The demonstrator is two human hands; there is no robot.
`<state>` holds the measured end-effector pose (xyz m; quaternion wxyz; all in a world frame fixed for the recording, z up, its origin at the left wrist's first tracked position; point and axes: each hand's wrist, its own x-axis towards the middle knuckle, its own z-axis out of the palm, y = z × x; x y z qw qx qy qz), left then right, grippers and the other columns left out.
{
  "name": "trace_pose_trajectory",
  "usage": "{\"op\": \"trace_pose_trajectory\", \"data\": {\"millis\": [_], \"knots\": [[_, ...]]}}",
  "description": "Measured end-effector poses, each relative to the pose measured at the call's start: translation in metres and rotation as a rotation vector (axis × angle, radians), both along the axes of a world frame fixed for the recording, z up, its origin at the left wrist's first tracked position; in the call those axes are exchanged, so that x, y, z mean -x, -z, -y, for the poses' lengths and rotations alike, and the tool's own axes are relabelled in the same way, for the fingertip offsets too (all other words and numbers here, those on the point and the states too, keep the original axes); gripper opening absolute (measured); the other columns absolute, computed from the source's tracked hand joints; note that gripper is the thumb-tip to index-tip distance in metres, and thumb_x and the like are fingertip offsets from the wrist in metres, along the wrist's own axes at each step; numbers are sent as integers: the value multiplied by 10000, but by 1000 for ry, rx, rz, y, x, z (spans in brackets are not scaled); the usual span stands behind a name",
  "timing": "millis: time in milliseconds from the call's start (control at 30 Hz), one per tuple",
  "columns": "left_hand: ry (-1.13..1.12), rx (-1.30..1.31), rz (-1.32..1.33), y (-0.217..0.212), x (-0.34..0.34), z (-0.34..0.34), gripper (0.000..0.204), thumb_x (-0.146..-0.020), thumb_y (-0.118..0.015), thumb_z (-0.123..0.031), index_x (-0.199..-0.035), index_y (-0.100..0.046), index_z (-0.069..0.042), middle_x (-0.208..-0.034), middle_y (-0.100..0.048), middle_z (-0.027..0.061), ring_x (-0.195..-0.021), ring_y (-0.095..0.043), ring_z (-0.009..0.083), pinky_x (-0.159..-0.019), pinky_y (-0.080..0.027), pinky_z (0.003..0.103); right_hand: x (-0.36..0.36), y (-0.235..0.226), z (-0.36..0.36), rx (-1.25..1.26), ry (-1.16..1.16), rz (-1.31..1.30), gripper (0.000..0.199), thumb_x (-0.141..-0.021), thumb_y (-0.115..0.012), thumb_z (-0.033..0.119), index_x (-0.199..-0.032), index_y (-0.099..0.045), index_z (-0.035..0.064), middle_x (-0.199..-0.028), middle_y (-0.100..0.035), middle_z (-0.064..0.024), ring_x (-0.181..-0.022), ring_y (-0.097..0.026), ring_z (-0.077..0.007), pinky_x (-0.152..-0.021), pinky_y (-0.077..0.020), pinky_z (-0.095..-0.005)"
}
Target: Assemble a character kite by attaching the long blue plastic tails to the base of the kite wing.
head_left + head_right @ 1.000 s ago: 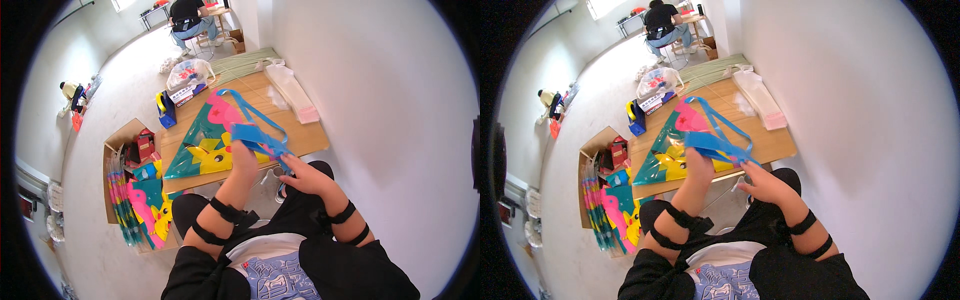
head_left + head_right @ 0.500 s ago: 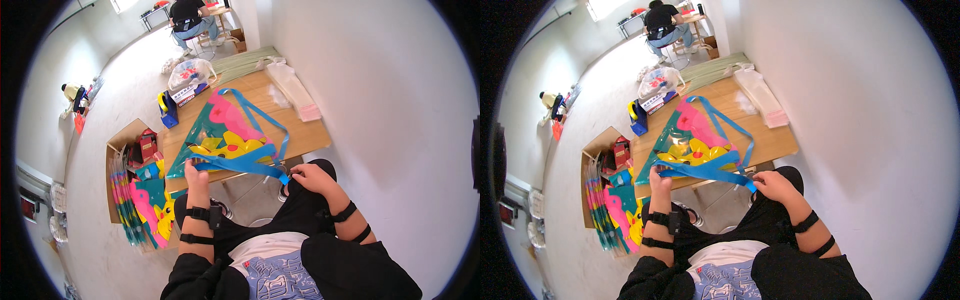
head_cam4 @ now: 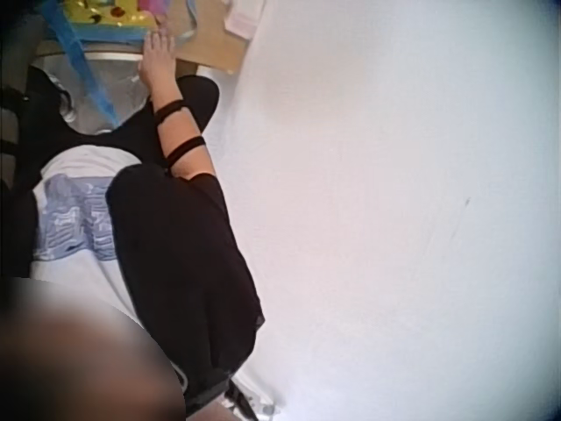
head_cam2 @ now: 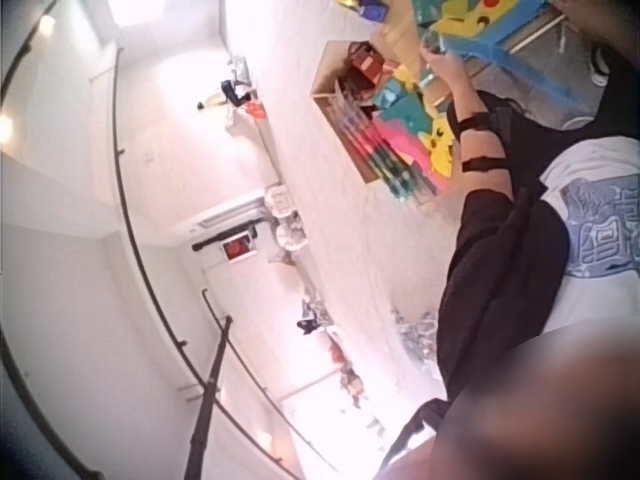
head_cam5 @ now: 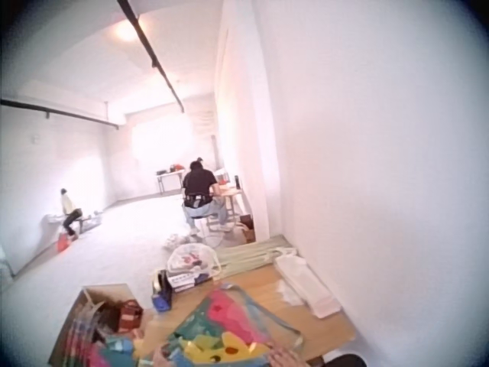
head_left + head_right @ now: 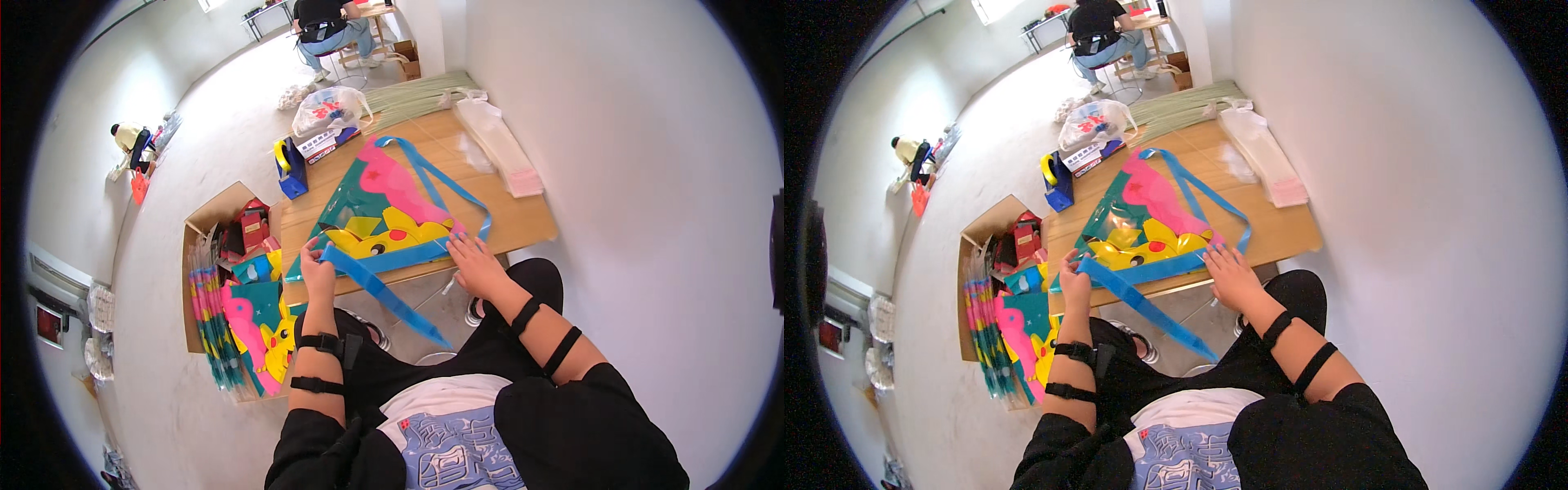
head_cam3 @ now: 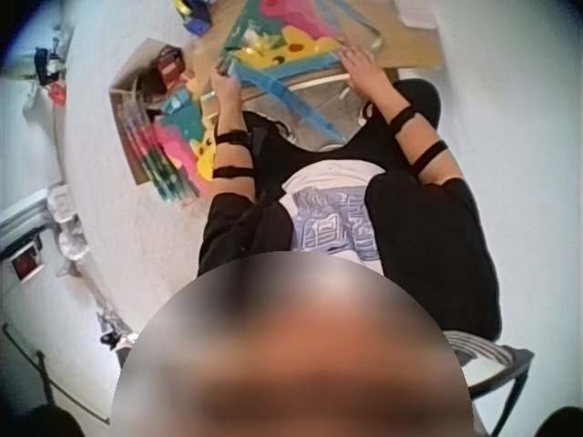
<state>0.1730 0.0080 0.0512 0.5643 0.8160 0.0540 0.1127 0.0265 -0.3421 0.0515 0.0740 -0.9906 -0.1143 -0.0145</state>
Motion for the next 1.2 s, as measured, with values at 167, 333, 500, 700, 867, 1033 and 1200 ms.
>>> {"op": "trace_pose_trajectory", "data": {"millis": [167, 333, 500, 700, 867, 1033, 1200], "knots": [[-35, 648, -295, -11, -6, -9, 373, -1037, -608, -360, -1263, -591, -63, -1045, -673, 93, -901, -662, 197, -790, -542, 355, -1, 14, 2, -28, 128, 7, 745, -886, -700, 249, -1530, -402, 22, -1599, -399, -149, -1501, -348, -311, -1229, -260, -481], [190, 1241, -388, -15, 6, -2, 411, -1080, -499, -425, -1264, -563, -63, -1214, -652, 145, -1100, -634, 314, -990, -523, 460, -11, 23, 0, -142, 227, 178, 760, -849, -725, 212, -1519, -413, 37, -1529, -475, -144, -1434, -434, -303, -1181, -314, -472], [206, 1306, -446, -25, 17, 8, 436, -1088, -458, -440, -1277, -566, -63, -1208, -651, 149, -1124, -618, 341, -983, -512, 475, -28, 30, -5, -229, 284, 319, 791, -820, -742, 190, -1525, -404, 63, -1476, -515, -146, -1385, -484, -284, -1137, -349, -456], [252, 1365, -498, -32, 20, 6, 490, -1086, -417, -479, -1285, -574, -59, -1215, -646, 136, -1140, -611, 343, -991, -487, 529, -32, 36, -6, -340, 388, 255, 872, -814, -763, 234, -1566, -347, 93, -1442, -533, -143, -1382, -477, -280, -1141, -303, -504], [291, 1462, -515, -40, 21, 10, 509, -1081, -412, -485, -1288, -573, -48, -1233, -643, 137, -1175, -596, 341, -1011, -476, 532, -28, 34, -6, -346, 404, 221, 991, -770, -794, 289, -1598, -285, 98, -1465, -507, -145, -1399, -458, -278, -1142, -275, -508], [366, 1741, -593, -66, 30, 23, 502, -1078, -422, -452, -1297, -564, -23, -1293, -623, 174, -1252, -559, 360, -1076, -450, 531, -28, 34, -5, -381, 402, 238, 991, -773, -781, 274, -1606, -273, 101, -1469, -505, -147, -1405, -453, -269, -1140, -275, -501], [491, 1725, -585, -83, 35, 33, 499, -1078, -430, -395, -1297, -549, 38, -1321, -595, 231, -1271, -548, 386, -1121, -420, 545, -31, 44, 2, -388, 461, 241, 913, -814, -738, 219, -1602, -291, 98, -1460, -528, -139, -1407, -453, -263, -1143, -266, -515]]}}
